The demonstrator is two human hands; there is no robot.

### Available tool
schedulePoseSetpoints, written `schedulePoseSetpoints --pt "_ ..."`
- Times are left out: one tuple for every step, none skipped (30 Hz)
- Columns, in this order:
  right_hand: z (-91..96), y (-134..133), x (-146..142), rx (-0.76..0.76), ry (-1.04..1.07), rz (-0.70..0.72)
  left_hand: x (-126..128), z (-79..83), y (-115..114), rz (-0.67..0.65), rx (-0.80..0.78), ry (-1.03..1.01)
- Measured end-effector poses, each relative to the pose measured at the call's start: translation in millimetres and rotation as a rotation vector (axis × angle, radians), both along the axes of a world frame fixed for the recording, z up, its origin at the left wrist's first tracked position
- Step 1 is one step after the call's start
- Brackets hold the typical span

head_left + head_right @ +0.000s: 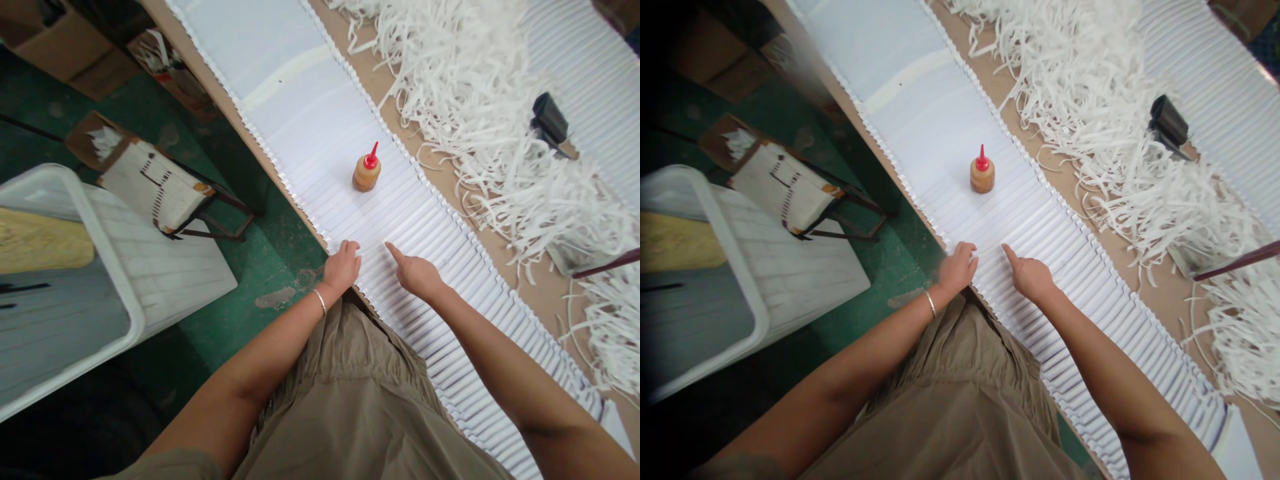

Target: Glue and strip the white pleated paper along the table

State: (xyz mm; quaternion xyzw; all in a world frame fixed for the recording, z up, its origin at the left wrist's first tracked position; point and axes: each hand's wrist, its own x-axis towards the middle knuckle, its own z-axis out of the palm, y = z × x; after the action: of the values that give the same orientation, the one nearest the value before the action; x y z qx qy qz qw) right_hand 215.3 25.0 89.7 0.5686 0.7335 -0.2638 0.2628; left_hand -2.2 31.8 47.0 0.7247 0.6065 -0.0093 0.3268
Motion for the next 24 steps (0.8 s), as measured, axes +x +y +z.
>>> schedulePoseSetpoints --pt "-2.1 4 -2 0.001 -0.003 0.002 2 0.1 1 -0.007 -0.013 0.001" --pt "-3.9 7 -4 0.002 -0.007 0.006 5 0.3 2 -0.02 -0.026 0.008" --pt "-5.4 9 -5 0.001 -0.01 0.014 7 0.7 3 -0.033 -0.038 0.021" --pt "-6.5 9 -6 0.0 -0.016 0.023 10 1.1 4 -0.044 -0.047 0.036" --pt "-7.4 10 -6 -0.003 -0.022 0.032 12 1.6 6 -0.05 -0.054 0.05" --pt "-8.0 9 -6 -0.004 -0.025 0.039 14 2.2 7 -0.053 -0.059 0.059" --pt "-8.4 9 -6 -0.004 -0.029 0.043 16 2.7 8 -0.052 -0.06 0.059" --pt "-8.7 9 -6 -0.005 -0.031 0.046 16 3.1 8 -0.048 -0.058 0.053" --pt "-8.8 9 -6 -0.003 -0.034 0.048 17 3.2 9 -0.04 -0.053 0.038" --pt "-8.8 9 -6 0.0 -0.035 0.051 17 2.9 8 -0.025 -0.046 0.018" --pt "-8.7 9 -7 0.004 -0.037 0.053 17 2.3 8 0.002 -0.043 -0.004" --pt "-8.7 10 -7 0.005 -0.039 0.057 17 1.2 7 0.042 -0.053 -0.023" --pt "-8.8 10 -7 0.005 -0.041 0.061 16 -0.2 6 0.094 -0.077 -0.038" --pt "-9.0 11 -7 0.004 -0.041 0.065 15 -2.1 6 0.151 -0.114 -0.053" --pt "-9.3 11 -8 0.001 -0.04 0.069 14 -4.3 5 0.207 -0.156 -0.067" --pt "-9.8 11 -8 -0.003 -0.036 0.075 13 -6.7 4 0.257 -0.196 -0.083" --pt "-10.5 12 -8 -0.005 -0.031 0.082 12 -9.2 3 0.299 -0.228 -0.098" --pt "-11.1 11 -9 -0.005 -0.025 0.09 11 -11.6 2 0.33 -0.247 -0.112" --pt "-11.7 11 -10 -0.002 -0.022 0.098 10 -13.9 0 0.355 -0.255 -0.122" --pt "-12.3 11 -11 0.001 -0.019 0.106 9 -15.9 -1 0.374 -0.254 -0.125" --pt "-12.7 10 -12 0.005 -0.019 0.115 8 -17.8 -2 0.389 -0.248 -0.122" --pt "-13.0 9 -14 0.007 -0.019 0.125 8 -19.4 -3 0.398 -0.24 -0.114" --pt "-13.2 8 -15 0.007 -0.017 0.138 7 -20.8 -3 0.404 -0.233 -0.103" --pt "-13.4 8 -16 0.004 -0.015 0.151 7 -22.0 -4 0.406 -0.23 -0.093"
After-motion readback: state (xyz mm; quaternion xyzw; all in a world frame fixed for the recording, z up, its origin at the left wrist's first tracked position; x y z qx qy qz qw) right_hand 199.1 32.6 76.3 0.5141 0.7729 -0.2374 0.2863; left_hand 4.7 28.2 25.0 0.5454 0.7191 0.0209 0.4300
